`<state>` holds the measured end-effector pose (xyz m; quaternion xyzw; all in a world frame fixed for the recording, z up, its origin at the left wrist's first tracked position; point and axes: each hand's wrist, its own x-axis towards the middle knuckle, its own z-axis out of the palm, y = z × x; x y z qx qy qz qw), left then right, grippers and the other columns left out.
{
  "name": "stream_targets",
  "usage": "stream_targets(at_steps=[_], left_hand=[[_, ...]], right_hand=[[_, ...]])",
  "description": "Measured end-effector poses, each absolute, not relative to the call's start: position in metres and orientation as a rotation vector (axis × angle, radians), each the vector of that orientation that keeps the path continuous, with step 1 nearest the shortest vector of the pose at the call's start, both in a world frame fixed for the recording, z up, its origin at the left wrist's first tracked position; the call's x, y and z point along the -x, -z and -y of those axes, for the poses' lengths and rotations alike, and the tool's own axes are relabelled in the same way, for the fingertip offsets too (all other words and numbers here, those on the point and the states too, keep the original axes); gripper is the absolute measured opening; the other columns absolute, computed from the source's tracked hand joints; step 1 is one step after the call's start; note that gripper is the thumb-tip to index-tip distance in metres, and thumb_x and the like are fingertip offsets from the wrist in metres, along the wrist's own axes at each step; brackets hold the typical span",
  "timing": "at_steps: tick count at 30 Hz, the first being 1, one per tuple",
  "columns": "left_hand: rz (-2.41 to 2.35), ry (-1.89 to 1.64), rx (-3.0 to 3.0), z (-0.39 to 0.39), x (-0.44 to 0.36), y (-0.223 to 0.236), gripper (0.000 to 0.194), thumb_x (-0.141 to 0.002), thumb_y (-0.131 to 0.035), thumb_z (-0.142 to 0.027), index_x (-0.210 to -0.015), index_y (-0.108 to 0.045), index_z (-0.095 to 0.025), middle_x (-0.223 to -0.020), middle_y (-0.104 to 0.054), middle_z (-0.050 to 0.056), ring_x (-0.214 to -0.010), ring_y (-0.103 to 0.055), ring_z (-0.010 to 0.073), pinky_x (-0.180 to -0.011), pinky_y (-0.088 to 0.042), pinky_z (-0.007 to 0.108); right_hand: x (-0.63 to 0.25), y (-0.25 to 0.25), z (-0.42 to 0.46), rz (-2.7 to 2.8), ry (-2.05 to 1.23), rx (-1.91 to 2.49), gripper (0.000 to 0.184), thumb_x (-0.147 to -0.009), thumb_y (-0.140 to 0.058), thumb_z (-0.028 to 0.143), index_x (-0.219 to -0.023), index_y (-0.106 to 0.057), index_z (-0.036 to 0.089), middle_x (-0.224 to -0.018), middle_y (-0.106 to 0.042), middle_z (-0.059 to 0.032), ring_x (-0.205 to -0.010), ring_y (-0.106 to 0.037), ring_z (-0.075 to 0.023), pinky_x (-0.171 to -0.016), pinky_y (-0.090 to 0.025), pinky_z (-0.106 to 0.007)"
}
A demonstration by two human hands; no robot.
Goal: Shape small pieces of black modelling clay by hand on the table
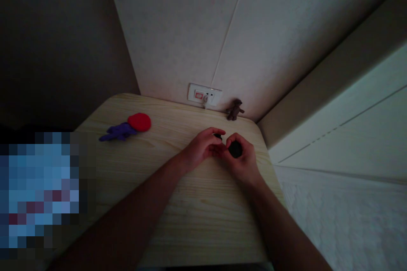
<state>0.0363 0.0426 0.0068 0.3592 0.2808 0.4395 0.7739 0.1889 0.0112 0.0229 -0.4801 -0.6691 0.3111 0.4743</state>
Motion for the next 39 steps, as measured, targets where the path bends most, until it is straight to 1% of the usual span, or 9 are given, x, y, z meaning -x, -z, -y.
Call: stream_targets(at_steps=[9, 15, 18, 23, 25, 28, 34, 37, 39], left_hand=[[-0.604, -0.964, -0.771, -0.0417, -0.0368, -0.0089, 0.042, -0.067, -0.07, -0.023, -0.108, -0.063, -0.014, -0.077, -0.071, 0.004, -0.067, -0.066, 0.0153, -0.068, -0.049, 0.028], [-0.606, -0.948, -0.793, -0.042, -0.0359, -0.0076, 0.041, -0.069, -0.068, -0.021, -0.109, -0.063, -0.015, -0.079, -0.072, 0.005, -0.067, -0.066, 0.0159, -0.067, -0.049, 0.028], [-0.632, -0.943, -0.797, -0.0414, -0.0362, -0.0094, 0.04, -0.067, -0.071, -0.021, -0.106, -0.064, -0.016, -0.076, -0.071, 0.003, -0.066, -0.065, 0.0149, -0.067, -0.049, 0.028], [-0.635, -0.945, -0.833, -0.0402, -0.037, -0.0116, 0.042, -0.065, -0.079, -0.024, -0.103, -0.063, -0.015, -0.083, -0.072, 0.004, -0.074, -0.067, 0.0162, -0.071, -0.048, 0.028], [-0.624, -0.949, -0.863, -0.0396, -0.0368, -0.0119, 0.045, -0.064, -0.082, -0.025, -0.103, -0.061, -0.016, -0.081, -0.072, 0.004, -0.073, -0.068, 0.0163, -0.071, -0.048, 0.029], [-0.646, -0.966, -0.877, -0.0389, -0.0363, -0.0123, 0.049, -0.063, -0.084, -0.023, -0.104, -0.059, -0.016, -0.075, -0.072, 0.002, -0.068, -0.067, 0.0153, -0.07, -0.047, 0.028], [-0.684, -1.008, -0.867, -0.0404, -0.0363, -0.0114, 0.046, -0.062, -0.078, -0.022, -0.103, -0.059, -0.017, -0.069, -0.068, -0.001, -0.063, -0.064, 0.0144, -0.061, -0.042, 0.026], [-0.666, -0.988, -0.881, -0.0409, -0.0362, -0.0102, 0.048, -0.061, -0.078, -0.022, -0.105, -0.06, -0.018, -0.074, -0.069, -0.001, -0.067, -0.066, 0.0153, -0.064, -0.045, 0.027], [-0.641, -0.972, -0.895, -0.0407, -0.036, -0.0092, 0.05, -0.061, -0.08, -0.021, -0.106, -0.06, -0.017, -0.079, -0.071, 0.0, -0.072, -0.067, 0.0156, -0.069, -0.047, 0.028]], right_hand=[[-0.1893, -0.0228, -0.0115, 1.647, -0.778, 1.182, 0.015, -0.074, -0.069, 0.018, -0.078, -0.055, 0.021, -0.066, -0.054, 0.0056, -0.059, -0.045, -0.0107, -0.054, -0.036, -0.024], [-0.1897, -0.0236, -0.0097, 1.635, -0.764, 1.182, 0.014, -0.074, -0.066, 0.018, -0.075, -0.052, 0.022, -0.06, -0.047, 0.0078, -0.054, -0.039, -0.0093, -0.05, -0.031, -0.023], [-0.1903, -0.0237, -0.0098, 1.632, -0.737, 1.205, 0.015, -0.075, -0.067, 0.02, -0.075, -0.051, 0.022, -0.06, -0.047, 0.0075, -0.054, -0.039, -0.0095, -0.05, -0.031, -0.023], [-0.1908, -0.022, -0.0113, 1.683, -0.633, 1.228, 0.021, -0.077, -0.071, 0.025, -0.09, -0.055, 0.022, -0.071, -0.056, 0.005, -0.06, -0.048, -0.0108, -0.055, -0.039, -0.024], [-0.1907, -0.0213, -0.0111, 1.734, -0.608, 1.215, 0.027, -0.077, -0.071, 0.023, -0.098, -0.054, 0.022, -0.077, -0.059, 0.0042, -0.062, -0.05, -0.011, -0.057, -0.041, -0.024], [-0.1903, -0.0215, -0.0105, 1.781, -0.628, 1.205, 0.032, -0.078, -0.068, 0.021, -0.105, -0.05, 0.023, -0.075, -0.058, 0.005, -0.06, -0.05, -0.011, -0.056, -0.04, -0.024], [-0.1889, -0.0226, -0.0123, 1.734, -0.726, 1.133, 0.033, -0.075, -0.072, 0.024, -0.098, -0.049, 0.024, -0.076, -0.055, 0.0058, -0.06, -0.047, -0.0097, -0.054, -0.037, -0.022], [-0.1887, -0.0229, -0.0132, 1.71, -0.786, 1.122, 0.035, -0.072, -0.076, 0.024, -0.092, -0.048, 0.024, -0.074, -0.054, 0.0067, -0.06, -0.047, -0.0096, -0.053, -0.038, -0.022], [-0.189, -0.0236, -0.013, 1.736, -0.829, 1.098, 0.032, -0.072, -0.076, 0.023, -0.092, -0.051, 0.023, -0.076, -0.059, 0.0049, -0.064, -0.053, -0.0109, -0.057, -0.043, -0.022]])
